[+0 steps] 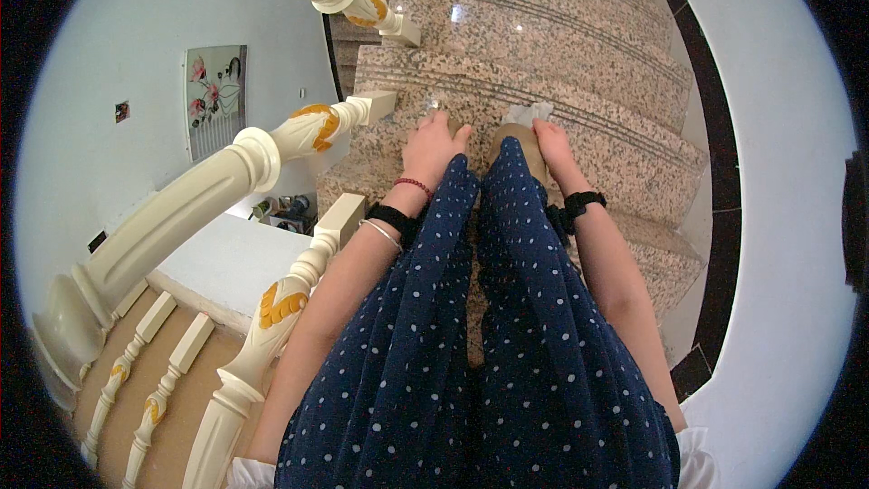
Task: The person cleans a staircase balustrade and the steps with a white cloth. They wipe individual balusters and then rub the cloth over the surface of the marble steps.
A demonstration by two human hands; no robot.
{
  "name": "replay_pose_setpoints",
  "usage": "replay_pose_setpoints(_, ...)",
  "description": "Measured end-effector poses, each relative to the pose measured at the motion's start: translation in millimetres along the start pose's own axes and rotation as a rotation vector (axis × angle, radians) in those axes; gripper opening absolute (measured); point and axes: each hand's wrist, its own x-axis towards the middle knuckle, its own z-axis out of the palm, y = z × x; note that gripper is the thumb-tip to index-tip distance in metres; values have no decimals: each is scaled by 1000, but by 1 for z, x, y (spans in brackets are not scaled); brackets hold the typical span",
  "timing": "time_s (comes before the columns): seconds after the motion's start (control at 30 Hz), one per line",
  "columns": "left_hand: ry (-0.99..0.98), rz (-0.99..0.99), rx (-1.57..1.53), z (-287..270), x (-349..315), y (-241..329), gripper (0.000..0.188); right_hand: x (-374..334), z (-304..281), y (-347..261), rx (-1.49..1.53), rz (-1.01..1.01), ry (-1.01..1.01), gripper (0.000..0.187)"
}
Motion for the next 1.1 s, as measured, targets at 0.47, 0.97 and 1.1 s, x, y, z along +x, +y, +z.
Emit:
replay_pose_setpoints(0.47, 193, 242, -75, 15, 8, -16, 42, -11, 2, -13, 29, 5, 7, 29)
replay_pose_setpoints(0.97, 166, 371, -143, 12, 11, -17, 34, -3, 6, -3, 72, 9, 55, 33)
replay_pose_setpoints(1.1, 206, 409, -158, 17, 13, -21, 31, -3, 4, -3, 36, 44, 14, 31)
